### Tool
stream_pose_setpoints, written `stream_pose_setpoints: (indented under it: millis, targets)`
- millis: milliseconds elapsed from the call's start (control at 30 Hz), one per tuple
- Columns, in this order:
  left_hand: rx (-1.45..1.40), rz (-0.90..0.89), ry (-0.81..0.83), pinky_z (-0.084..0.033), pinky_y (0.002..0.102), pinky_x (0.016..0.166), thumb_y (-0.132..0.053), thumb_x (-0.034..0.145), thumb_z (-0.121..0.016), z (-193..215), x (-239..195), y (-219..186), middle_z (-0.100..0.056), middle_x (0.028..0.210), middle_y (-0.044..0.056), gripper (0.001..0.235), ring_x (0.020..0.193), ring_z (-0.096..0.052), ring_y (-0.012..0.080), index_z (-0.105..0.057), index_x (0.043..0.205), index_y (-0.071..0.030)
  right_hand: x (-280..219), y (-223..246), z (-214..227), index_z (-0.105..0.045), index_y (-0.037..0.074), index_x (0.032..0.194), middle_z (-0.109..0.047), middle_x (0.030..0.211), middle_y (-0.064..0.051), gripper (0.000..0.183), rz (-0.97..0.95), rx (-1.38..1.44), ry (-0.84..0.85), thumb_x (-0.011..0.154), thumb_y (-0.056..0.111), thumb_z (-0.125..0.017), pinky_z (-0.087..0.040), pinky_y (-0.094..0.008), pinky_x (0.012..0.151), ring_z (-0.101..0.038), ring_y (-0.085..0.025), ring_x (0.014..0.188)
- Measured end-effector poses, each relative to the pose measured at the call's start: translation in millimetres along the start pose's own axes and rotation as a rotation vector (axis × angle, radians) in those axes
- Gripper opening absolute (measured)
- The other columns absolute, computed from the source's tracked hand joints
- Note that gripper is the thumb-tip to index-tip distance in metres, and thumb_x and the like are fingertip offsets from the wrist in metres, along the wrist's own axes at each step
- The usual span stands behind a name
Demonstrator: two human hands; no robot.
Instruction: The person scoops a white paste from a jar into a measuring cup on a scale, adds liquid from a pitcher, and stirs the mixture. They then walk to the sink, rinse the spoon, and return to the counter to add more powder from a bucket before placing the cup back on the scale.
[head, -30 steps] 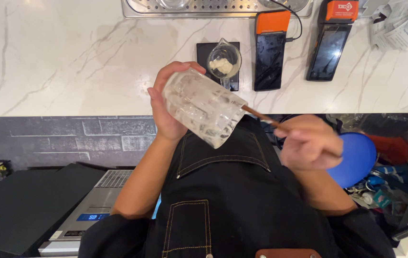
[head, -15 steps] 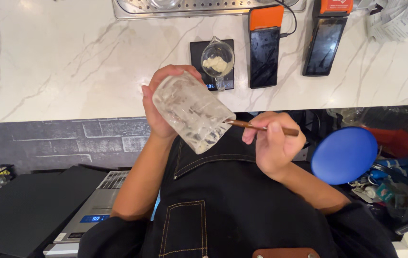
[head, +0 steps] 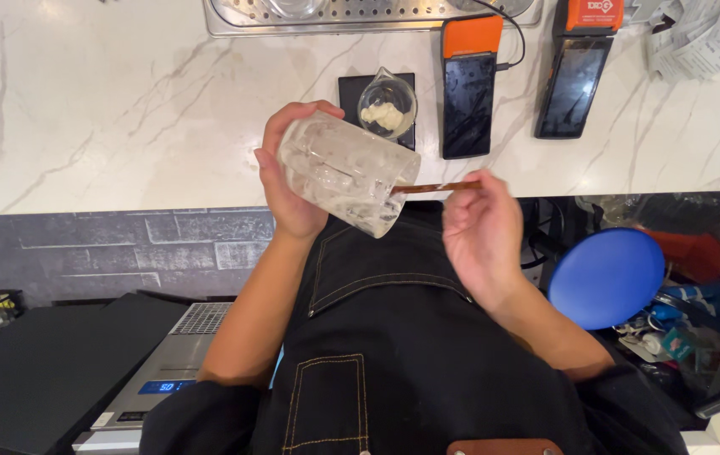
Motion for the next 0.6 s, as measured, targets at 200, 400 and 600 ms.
stream_pose_setpoints:
  millis: [200, 400, 600]
  targets:
    - [0.0, 0.026, -0.025, -0.048, 0.038, 0.107, -0.056, 0.115, -0.031, 3, -1, -8, -0.06, 0.126, 0.018, 0.058, 0.117, -0.058, 0.0246, -0.052, 0.135, -0.006, -64, 89, -58, -0.054, 0.001, 0.098, -0.064, 0.076, -0.011, 0.025, 1.025, -0.597, 0.403, 0.112, 0.021, -0.053, -0.049, -0.029, 0.045, -0.055, -0.02, 0.054]
    - [0.135, 0.012, -0.024, -0.051, 0.036, 0.104, -0.053, 0.115, -0.036, 3, 4, -21, -0.063, 0.123, 0.018, 0.058, 0.114, -0.062, 0.0234, -0.055, 0.132, 0.0, -100, 87, -87, -0.057, -0.006, 0.089, -0.06, 0.07, -0.014, 0.037, 1.502, -0.988, 0.817, 0.109, 0.024, -0.05, -0.058, -0.038, 0.055, -0.065, -0.027, 0.057]
    - [0.117, 0.006, 0.001, -0.051, 0.035, 0.103, -0.053, 0.116, -0.037, -4, 6, -20, -0.063, 0.124, 0.018, 0.059, 0.113, -0.062, 0.0224, -0.056, 0.132, 0.001, -57, 67, -44, -0.053, -0.003, 0.098, -0.061, 0.079, -0.018, 0.033, 0.902, -0.636, 0.503, 0.113, 0.026, -0.05, -0.051, -0.032, 0.051, -0.059, -0.02, 0.057]
Point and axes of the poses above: each hand's wrist, its own x-axis towards the middle knuckle, its own z-axis out of the back of the hand, y = z × x, the point moved 9 cm from there along x, towards the middle knuckle
